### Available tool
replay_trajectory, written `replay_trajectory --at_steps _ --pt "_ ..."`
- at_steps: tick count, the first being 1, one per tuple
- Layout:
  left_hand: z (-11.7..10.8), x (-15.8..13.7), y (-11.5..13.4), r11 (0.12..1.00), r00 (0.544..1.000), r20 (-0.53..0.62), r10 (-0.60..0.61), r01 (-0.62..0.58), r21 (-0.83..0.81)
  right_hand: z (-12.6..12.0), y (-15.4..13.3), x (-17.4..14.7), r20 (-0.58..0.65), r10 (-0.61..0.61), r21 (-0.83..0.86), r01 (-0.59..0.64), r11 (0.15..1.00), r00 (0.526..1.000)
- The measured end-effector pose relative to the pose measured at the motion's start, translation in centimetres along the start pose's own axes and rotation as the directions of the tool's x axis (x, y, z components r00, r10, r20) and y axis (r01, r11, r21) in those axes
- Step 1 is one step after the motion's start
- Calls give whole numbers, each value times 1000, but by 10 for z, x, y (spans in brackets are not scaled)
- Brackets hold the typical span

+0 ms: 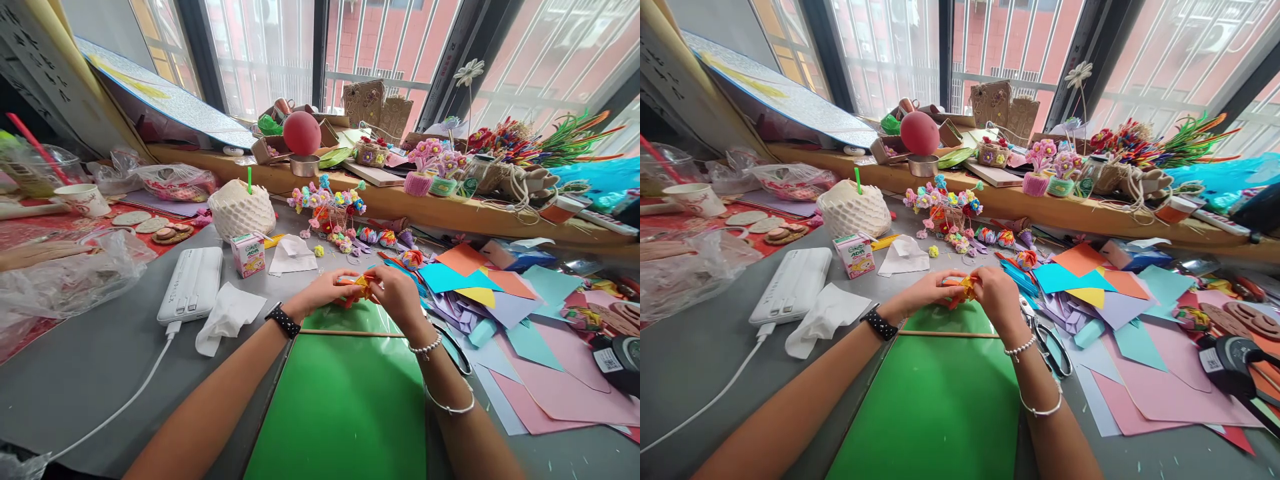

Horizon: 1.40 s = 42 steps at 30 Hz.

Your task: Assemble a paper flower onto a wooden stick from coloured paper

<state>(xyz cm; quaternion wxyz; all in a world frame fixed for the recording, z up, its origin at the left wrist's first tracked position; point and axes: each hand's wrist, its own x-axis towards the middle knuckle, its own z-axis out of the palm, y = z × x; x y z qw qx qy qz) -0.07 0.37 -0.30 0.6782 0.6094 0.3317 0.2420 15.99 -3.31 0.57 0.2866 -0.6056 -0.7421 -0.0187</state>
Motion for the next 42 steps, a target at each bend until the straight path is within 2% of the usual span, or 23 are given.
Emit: replay_trajectory --at_steps 2,5,12,16,20,27,42 --pt "0 1 -2 1000 999 -35 16 -17 -23 1 2 0 -30 39 69 -37 997 999" --pt "2 2 -2 997 994 -84 67 -70 -33 0 5 1 -47 106 293 -88 952 993" --pt "1 2 2 976 961 -178 211 -217 -16 -8 10 4 89 126 671 -153 725 988" --pt "-3 4 0 967 951 -188 247 -254 -16 -9 15 4 136 113 783 -177 596 984" --pt "-6 6 -4 963 947 -179 267 -270 10 -11 17 3 191 104 813 -217 541 976" --pt "-7 7 -5 960 947 -167 276 -280 -4 -13 21 1 266 92 825 -276 494 960" --pt "-5 4 -5 957 940 -184 286 -291 1 -11 18 2 246 82 779 -247 576 966"
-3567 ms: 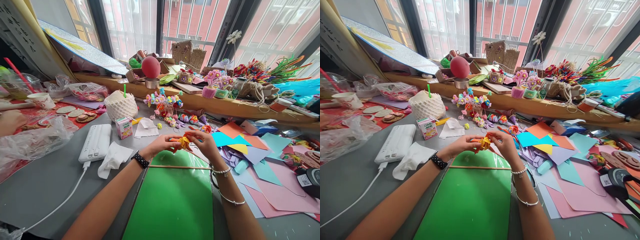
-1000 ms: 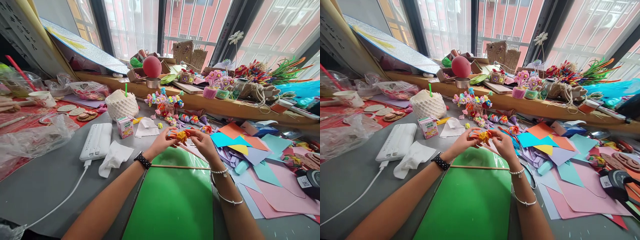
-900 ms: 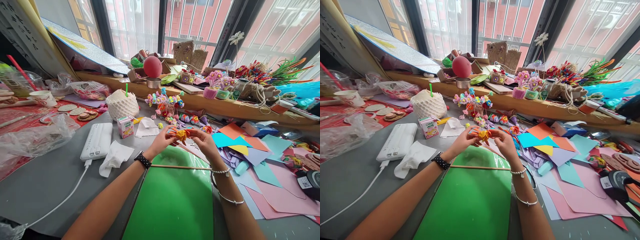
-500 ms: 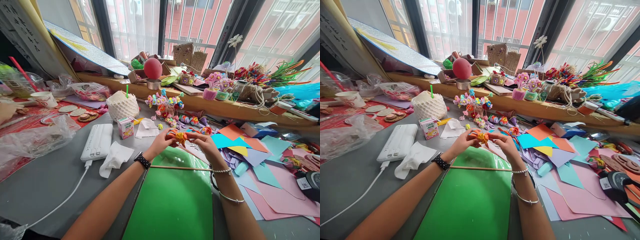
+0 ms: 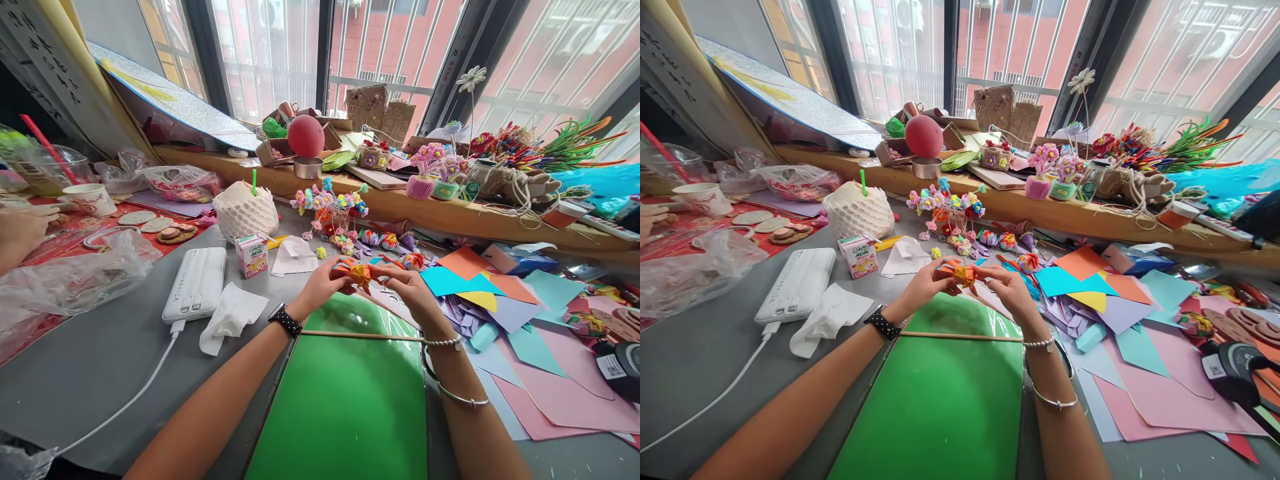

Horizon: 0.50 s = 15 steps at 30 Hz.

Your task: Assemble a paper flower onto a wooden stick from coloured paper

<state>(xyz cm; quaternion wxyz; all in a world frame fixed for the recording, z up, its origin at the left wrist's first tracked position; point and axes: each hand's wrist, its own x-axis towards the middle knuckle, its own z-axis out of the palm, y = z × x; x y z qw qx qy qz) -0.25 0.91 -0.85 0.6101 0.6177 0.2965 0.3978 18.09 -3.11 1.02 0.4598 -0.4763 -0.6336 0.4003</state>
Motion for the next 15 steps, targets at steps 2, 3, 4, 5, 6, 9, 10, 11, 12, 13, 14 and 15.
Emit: replay_trajectory --at_steps 2,3,4,5,6,9,10,11,12,13,14,15 --pt "0 0 -1 1000 1000 0 1 -1 -1 1 1 0 -7 -3 -9 3 1000 1000" --pt "0 1 -2 1000 1000 -1 1 -1 -4 2 1 1 -7 -4 -13 4 1000 1000" --pt "-1 1 -2 1000 1000 -2 0 0 -7 2 1 1 -4 -3 -16 3 1000 1000" --pt "-1 1 -2 1000 1000 -4 -2 2 -8 3 1 1 -1 -3 -18 2 1000 1000" --pt "-1 1 -3 1000 1000 -7 -4 4 -8 3 1 1 2 -4 -19 4 1000 1000" --pt "-1 1 -2 1000 1000 -17 -8 8 -2 4 1 1 -1 -16 -31 16 999 1000" --pt "-1 1 -2 1000 1000 -19 -10 10 2 4 1 1 -2 -22 -38 22 999 1000" --pt "-1 1 -2 1000 1000 -20 -10 10 6 4 1 1 -3 -28 -44 28 999 1000" --pt "0 1 -2 1000 1000 -20 -10 11 10 4 2 1 -3 -33 -46 32 998 999" --pt "0 1 -2 1000 1000 -19 -8 8 13 4 3 1 -1 -36 -47 36 998 999" --pt "-1 1 -3 1000 1000 -18 -3 3 17 5 4 2 3 -39 -47 39 998 999" --pt "-1 1 -3 1000 1000 -18 4 -4 22 5 5 2 7 -43 -52 43 998 999"
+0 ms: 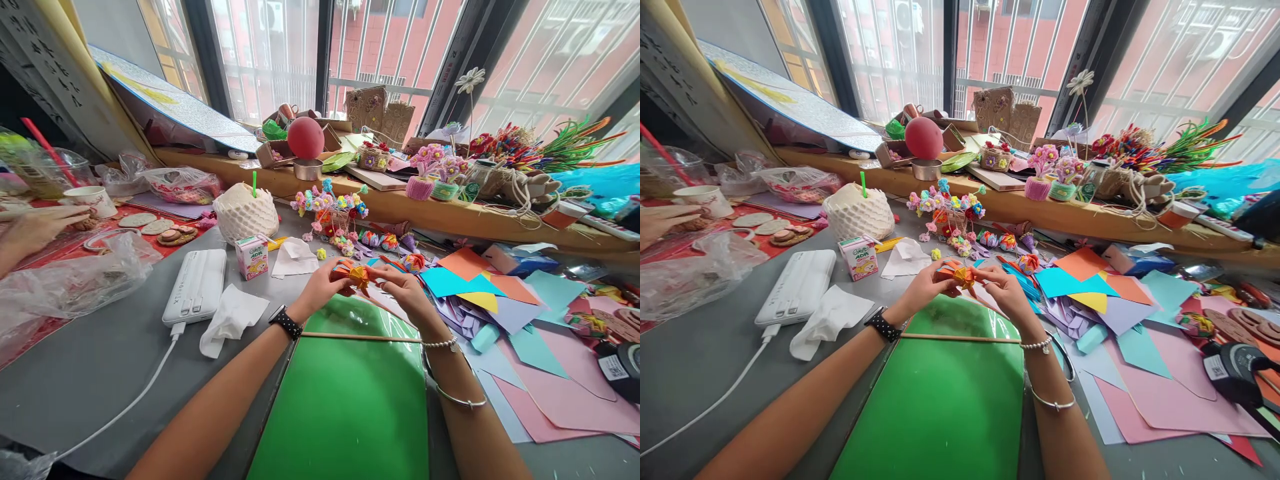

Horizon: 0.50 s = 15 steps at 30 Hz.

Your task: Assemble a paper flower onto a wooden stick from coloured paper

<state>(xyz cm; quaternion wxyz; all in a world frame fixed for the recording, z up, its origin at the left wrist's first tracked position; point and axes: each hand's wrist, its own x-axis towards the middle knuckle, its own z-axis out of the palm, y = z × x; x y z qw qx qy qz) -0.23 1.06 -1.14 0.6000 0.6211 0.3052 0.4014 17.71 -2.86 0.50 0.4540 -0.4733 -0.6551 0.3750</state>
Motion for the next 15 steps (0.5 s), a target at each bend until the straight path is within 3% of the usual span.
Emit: replay_trajectory --at_steps 11,15 --pt "-1 1 1 999 1000 -6 -22 22 48 2 4 3 -3 -47 -170 46 984 999" --pt "-3 2 8 995 994 68 -82 78 60 -2 4 2 -136 -59 -212 30 977 989"
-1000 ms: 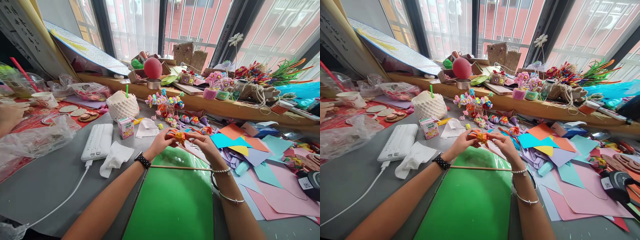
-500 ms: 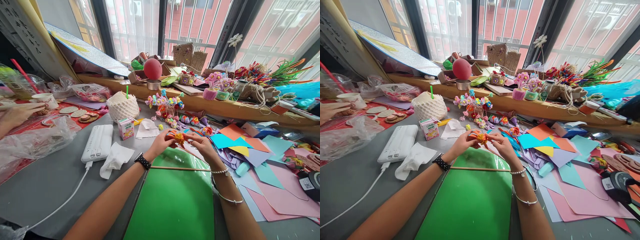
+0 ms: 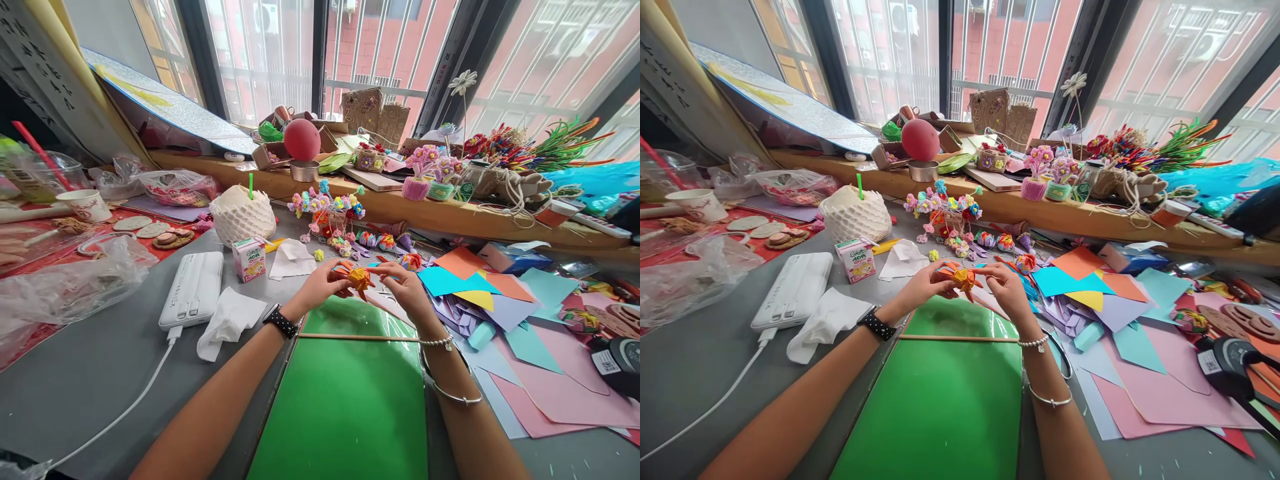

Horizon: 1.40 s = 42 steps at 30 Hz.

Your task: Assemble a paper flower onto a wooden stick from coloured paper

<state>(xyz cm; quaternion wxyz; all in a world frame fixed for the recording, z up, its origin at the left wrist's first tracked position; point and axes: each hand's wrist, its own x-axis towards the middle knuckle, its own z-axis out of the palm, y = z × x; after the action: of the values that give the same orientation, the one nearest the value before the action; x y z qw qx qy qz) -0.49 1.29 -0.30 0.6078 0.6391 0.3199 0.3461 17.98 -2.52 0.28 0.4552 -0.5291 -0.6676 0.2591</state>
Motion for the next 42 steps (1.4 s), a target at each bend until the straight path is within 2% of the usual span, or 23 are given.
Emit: replay_trajectory --at_steps 3,6,10,14,17,20,24,30,36,40,42 --pt "-3 -1 5 1000 999 50 -13 12 26 -2 0 0 -89 12 -32 -15 999 996" --pt "-5 -1 8 999 999 40 -20 18 40 -2 -1 0 -61 10 -59 -14 998 998" --pt "-5 0 7 999 996 -80 -33 34 12 0 0 0 -31 36 -114 -39 993 999" --pt "-6 2 4 1000 974 -224 -15 16 2 5 -1 0 33 57 -175 -51 983 998" --pt "-6 3 2 994 956 -294 1 33 108 12 -2 -2 96 52 -242 -27 970 994" --pt "-5 2 -1 960 966 -259 13 60 274 15 -4 -3 199 35 -230 12 973 979" --pt "-7 2 -7 885 978 -171 119 -27 465 14 -6 -4 385 4 -185 73 980 923" --pt "-14 3 -12 782 976 -100 195 -93 616 9 -7 -6 531 117 -319 71 945 840" --pt "-11 0 -13 671 967 -167 193 -6 741 21 -15 -13 666 61 -260 155 953 743" --pt "-8 -2 -11 643 964 -193 185 30 765 27 -20 -15 730 52 -225 168 960 682" --pt "-8 -2 -10 637 968 -172 185 15 771 26 -22 -15 740 43 -226 189 956 671"
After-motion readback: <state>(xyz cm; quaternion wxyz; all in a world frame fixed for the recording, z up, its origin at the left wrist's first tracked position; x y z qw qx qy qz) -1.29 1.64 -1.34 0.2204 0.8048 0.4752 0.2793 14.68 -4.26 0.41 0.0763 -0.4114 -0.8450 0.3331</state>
